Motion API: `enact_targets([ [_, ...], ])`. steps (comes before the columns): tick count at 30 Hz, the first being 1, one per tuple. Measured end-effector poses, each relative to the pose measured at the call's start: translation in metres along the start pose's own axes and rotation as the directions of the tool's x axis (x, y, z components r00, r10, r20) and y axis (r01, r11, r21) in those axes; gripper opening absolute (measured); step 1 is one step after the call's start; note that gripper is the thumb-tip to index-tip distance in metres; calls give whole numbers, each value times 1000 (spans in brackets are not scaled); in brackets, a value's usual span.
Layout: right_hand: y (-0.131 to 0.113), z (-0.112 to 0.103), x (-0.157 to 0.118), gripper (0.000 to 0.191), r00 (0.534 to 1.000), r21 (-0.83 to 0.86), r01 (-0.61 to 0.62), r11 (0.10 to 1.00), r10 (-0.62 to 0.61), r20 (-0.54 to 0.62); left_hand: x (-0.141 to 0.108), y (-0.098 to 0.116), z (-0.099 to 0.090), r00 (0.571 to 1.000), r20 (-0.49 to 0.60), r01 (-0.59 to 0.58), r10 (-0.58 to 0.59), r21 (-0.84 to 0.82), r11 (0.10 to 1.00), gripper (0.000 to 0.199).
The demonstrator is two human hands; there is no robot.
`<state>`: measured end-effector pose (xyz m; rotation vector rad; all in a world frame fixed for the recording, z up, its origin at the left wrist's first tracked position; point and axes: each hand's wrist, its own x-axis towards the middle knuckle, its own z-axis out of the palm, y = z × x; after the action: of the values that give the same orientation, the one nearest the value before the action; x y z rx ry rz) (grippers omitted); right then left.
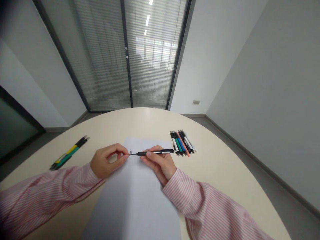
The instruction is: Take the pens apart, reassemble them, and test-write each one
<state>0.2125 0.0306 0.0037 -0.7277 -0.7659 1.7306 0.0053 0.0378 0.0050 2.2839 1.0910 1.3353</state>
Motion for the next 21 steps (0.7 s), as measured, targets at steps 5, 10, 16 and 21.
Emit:
enact_targets([
  [5, -4, 4, -4, 22, 995, -3, -70, 998, 70, 68, -2, 2, 0, 999, 34, 27, -26, -15, 1000, 6],
  [10, -4, 4, -3, 19, 993, -13, -92, 996, 93, 73, 0, 3, -1, 999, 35, 10, -10, -2, 1000, 7],
  [16, -3, 2, -2, 22, 990, 3, -100, 995, 99, 97, -1, 1, -1, 999, 19, 38, -38, -10, 999, 6],
  [21, -4, 4, -5, 23, 984, 11, -127, 992, 125, 124, -1, -1, -1, 998, 36, 48, -47, -19, 999, 9],
])
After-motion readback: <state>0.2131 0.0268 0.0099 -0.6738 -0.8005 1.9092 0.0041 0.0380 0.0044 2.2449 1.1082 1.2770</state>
